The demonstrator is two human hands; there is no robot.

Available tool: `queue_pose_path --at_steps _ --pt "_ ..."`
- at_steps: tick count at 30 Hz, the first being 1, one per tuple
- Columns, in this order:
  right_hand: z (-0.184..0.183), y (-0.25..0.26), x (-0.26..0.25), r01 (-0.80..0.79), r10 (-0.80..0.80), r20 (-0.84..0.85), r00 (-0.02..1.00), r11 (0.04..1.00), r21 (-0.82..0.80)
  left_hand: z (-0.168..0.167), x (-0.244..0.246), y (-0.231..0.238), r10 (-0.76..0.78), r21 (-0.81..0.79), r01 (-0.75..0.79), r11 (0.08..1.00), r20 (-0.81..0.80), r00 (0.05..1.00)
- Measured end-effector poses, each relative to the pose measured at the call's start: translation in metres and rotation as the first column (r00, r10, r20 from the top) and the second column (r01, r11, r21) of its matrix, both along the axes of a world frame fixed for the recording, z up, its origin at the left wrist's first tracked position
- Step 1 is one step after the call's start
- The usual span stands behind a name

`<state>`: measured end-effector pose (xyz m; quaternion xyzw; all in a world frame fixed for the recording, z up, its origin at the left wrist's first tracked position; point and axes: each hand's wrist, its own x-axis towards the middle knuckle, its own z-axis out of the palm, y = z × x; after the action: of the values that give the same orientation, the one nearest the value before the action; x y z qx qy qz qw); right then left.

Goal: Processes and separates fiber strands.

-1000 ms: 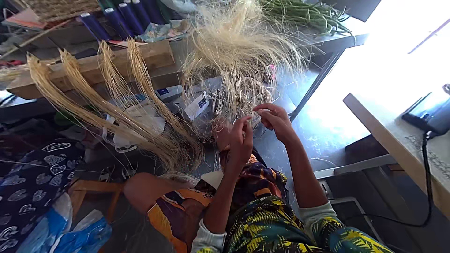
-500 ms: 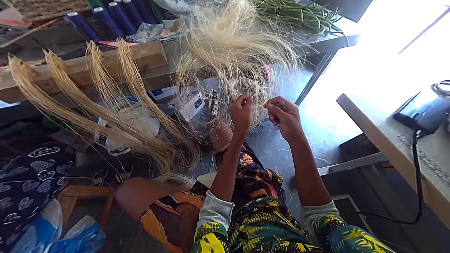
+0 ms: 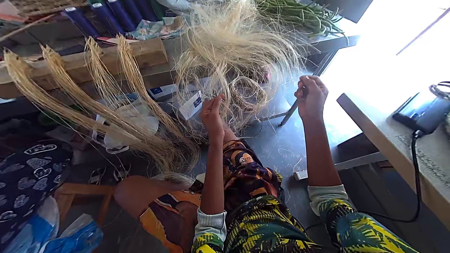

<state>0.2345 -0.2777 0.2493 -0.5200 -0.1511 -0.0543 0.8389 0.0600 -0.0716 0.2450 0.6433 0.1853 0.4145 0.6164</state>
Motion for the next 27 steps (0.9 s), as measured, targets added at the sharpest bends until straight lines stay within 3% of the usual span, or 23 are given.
queue_pose_path --at_steps 2,4,7,9,11,13,15,19,23,27 --pt "0.000 -0.006 0.007 0.027 -0.027 0.007 1.000 0.999 -0.021 0.003 -0.003 -0.004 -0.043 -0.108 0.049 0.993 0.056 0.998" --pt "0.002 -0.018 0.017 0.043 -0.042 0.030 0.999 0.998 -0.054 0.008 -0.009 -0.009 -0.170 -0.288 0.196 0.938 0.113 0.979" --pt "0.014 -0.037 0.019 0.058 -0.041 0.076 0.996 0.970 -0.238 0.004 -0.014 -0.016 -0.317 -0.398 0.377 0.837 0.208 0.925" --pt "0.028 -0.043 -0.003 0.105 -0.063 0.114 0.991 0.903 -0.415 0.002 -0.017 -0.021 -0.347 -0.378 0.412 0.829 0.231 0.909" --pt "0.038 -0.045 -0.044 0.183 -0.055 0.261 0.964 0.846 -0.501 0.001 -0.020 -0.025 -0.357 -0.348 0.425 0.836 0.242 0.902" --pt "0.036 -0.042 -0.077 0.229 -0.022 0.442 0.897 0.878 -0.421 0.001 -0.024 -0.028 -0.367 -0.313 0.430 0.847 0.242 0.898" --pt "0.030 -0.029 -0.106 0.163 0.061 0.519 0.853 0.912 -0.376 0.000 -0.028 -0.030 -0.383 -0.271 0.439 0.857 0.237 0.893" --pt "0.003 0.018 -0.142 0.025 0.242 0.501 0.831 0.884 -0.467 -0.007 -0.036 -0.030 -0.428 -0.142 0.460 0.876 0.209 0.879" --pt "-0.015 0.055 -0.148 0.052 0.245 0.470 0.848 0.843 -0.535 -0.008 -0.045 -0.025 -0.442 -0.086 0.466 0.881 0.204 0.873" --pt "-0.021 0.063 -0.147 -0.013 0.251 0.427 0.869 0.873 -0.488 -0.007 -0.050 -0.022 -0.407 -0.100 0.427 0.898 0.178 0.896"
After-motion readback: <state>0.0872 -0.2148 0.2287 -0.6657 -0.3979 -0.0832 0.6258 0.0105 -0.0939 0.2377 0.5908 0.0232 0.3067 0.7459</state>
